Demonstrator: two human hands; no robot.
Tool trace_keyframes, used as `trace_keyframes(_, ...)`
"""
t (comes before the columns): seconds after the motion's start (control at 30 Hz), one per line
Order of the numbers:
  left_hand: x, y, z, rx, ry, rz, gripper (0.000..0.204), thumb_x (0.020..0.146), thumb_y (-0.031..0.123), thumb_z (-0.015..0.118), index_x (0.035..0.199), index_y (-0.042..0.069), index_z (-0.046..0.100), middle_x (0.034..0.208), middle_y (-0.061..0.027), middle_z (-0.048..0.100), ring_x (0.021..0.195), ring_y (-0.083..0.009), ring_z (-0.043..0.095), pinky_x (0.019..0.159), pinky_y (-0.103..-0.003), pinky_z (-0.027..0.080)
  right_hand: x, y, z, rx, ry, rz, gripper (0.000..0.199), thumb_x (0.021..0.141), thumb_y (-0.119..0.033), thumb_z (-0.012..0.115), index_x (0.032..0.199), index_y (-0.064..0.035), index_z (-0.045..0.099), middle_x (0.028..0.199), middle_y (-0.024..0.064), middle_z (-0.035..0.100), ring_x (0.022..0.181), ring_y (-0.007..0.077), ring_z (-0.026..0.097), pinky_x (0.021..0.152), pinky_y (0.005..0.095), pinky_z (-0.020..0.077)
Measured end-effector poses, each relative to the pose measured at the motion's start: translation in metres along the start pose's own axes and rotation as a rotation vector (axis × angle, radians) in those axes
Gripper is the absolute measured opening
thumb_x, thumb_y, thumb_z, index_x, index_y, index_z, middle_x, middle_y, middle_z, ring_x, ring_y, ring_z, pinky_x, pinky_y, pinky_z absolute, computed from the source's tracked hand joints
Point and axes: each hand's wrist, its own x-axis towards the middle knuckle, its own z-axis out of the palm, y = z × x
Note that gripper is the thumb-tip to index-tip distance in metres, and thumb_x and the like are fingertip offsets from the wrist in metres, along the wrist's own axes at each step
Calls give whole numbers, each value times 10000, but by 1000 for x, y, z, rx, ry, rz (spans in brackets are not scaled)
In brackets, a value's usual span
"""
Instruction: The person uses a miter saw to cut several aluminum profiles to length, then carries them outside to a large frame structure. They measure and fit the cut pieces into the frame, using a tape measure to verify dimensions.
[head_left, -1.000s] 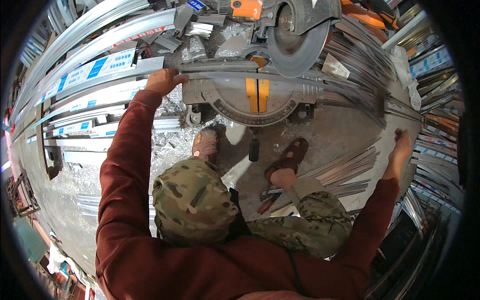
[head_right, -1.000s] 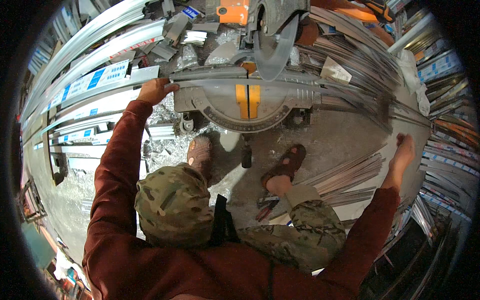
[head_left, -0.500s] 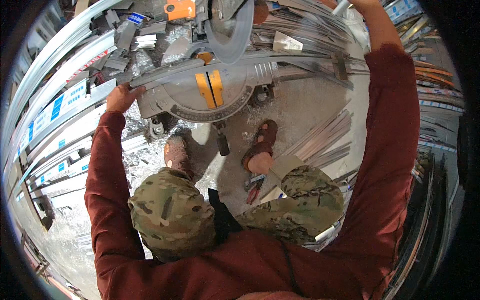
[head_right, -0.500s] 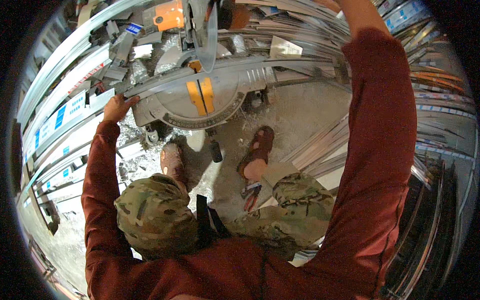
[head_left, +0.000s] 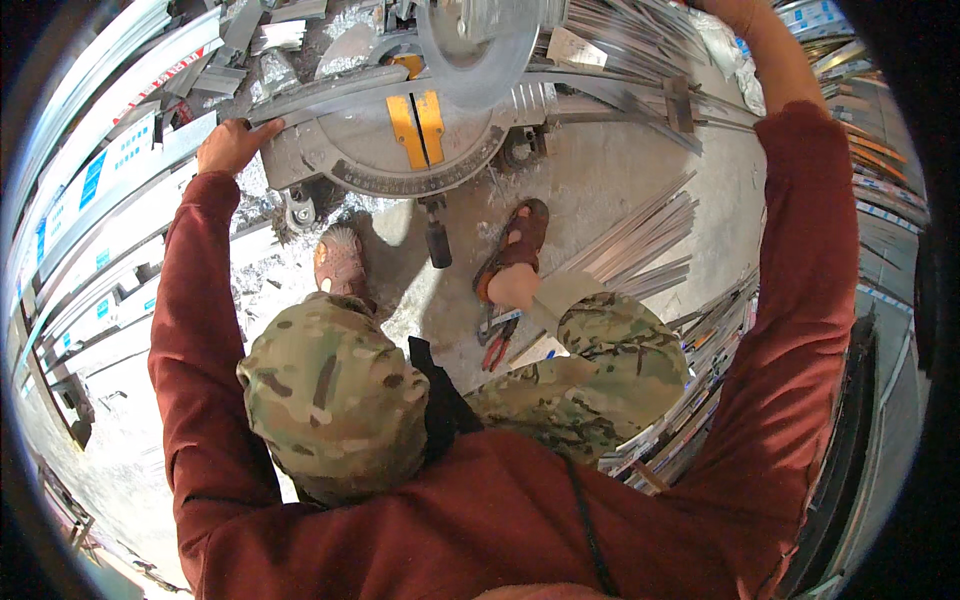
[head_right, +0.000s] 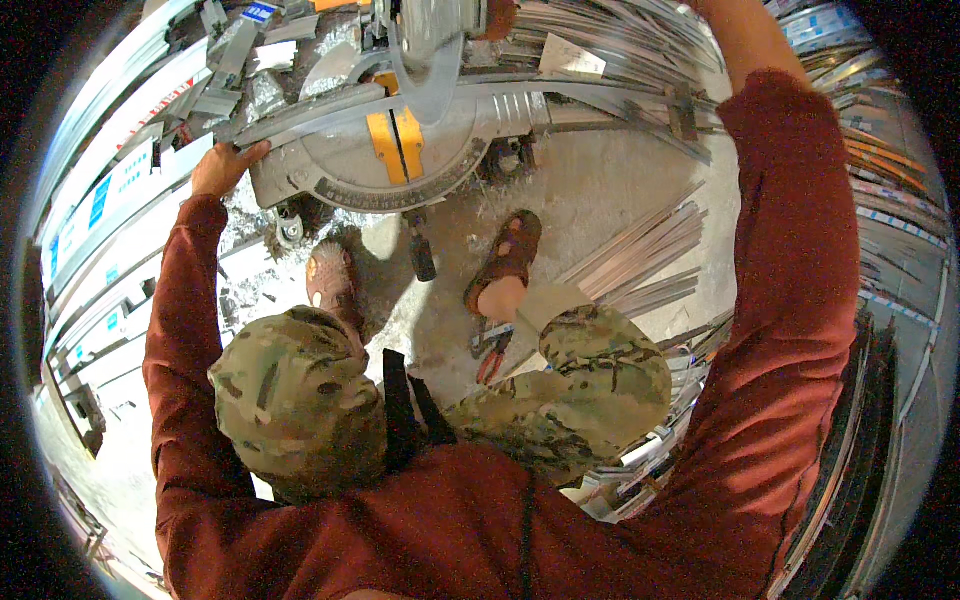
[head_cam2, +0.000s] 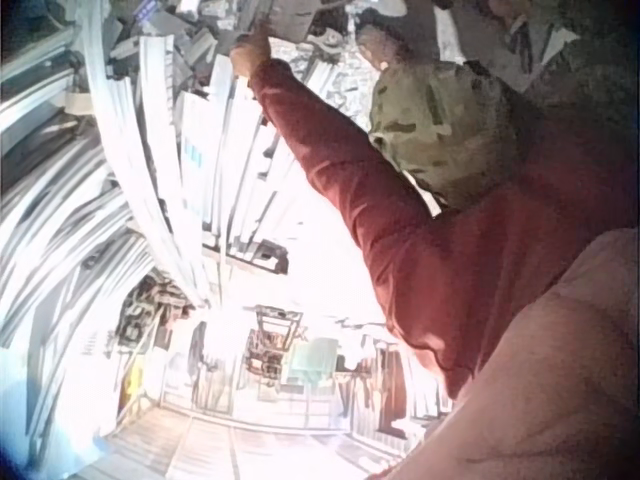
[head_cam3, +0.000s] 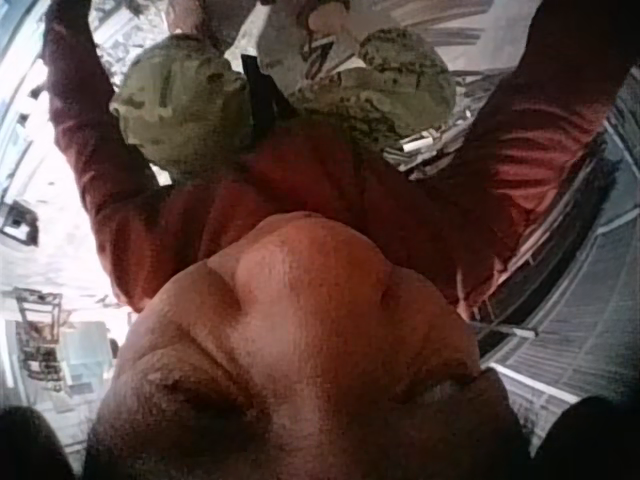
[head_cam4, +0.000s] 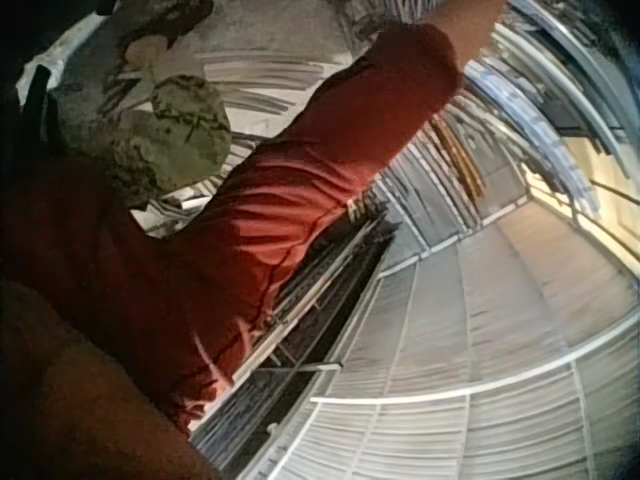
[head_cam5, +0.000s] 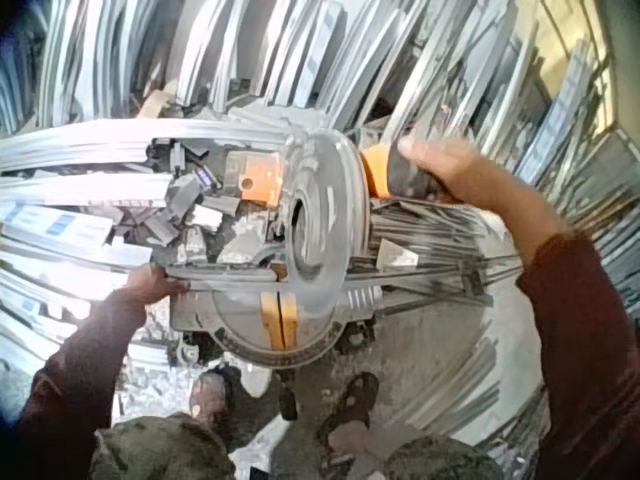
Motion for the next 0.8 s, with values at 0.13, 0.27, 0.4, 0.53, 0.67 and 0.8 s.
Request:
trace_keyframes(0.13,12,-29,23,-61,65,-14,797,751,768,584,922,7,744,925,-178,721,920,-335,690,827,-410,504,-1,49,42,-325,-65,-460,455,947,-449,531,1059,-22,639,966,139,637,910,256,581,784,370,437)
trace_keyframes(0.27,2,-3,6,28,10,-34,834,738,797,542,1077,56,720,1067,-177,707,1043,-327,667,906,-422,483,-69,25,76,-122,-5,-156,573,892,-486,552,1228,-25,609,1036,211,671,916,386,639,831,427,481)
trace_keyframes(0.4,3,-2,4,-21,3,-37,837,721,788,584,1051,32,722,1032,-182,713,987,-343,679,882,-420,500,-94,14,92,-102,32,-156,492,893,-393,549,1181,-1,620,1258,232,589,1071,399,591,917,396,461)
trace_keyframes(0.53,1,-3,3,-5,13,-18,850,720,803,574,1034,29,726,1036,-200,708,1005,-347,675,893,-427,496,-112,8,115,-82,209,-375,522,824,-336,606,1220,4,607,1305,210,576,1203,376,544,1010,406,430)
trace_keyframes(0.67,7,-4,8,20,23,-22,860,725,809,563,1038,24,725,1043,-212,704,1019,-354,671,898,-435,494,-129,25,147,-196,245,-316,484,774,-354,657,1070,26,612,1149,209,611,1099,363,572,955,429,447)
trace_keyframes(0.8,2,-2,6,9,31,-15,847,733,798,562,1022,19,729,1032,-210,707,1009,-352,675,888,-441,497,-136,31,167,-208,292,-250,435,736,-432,702,797,-13,600,812,182,655,805,354,644,765,441,515)
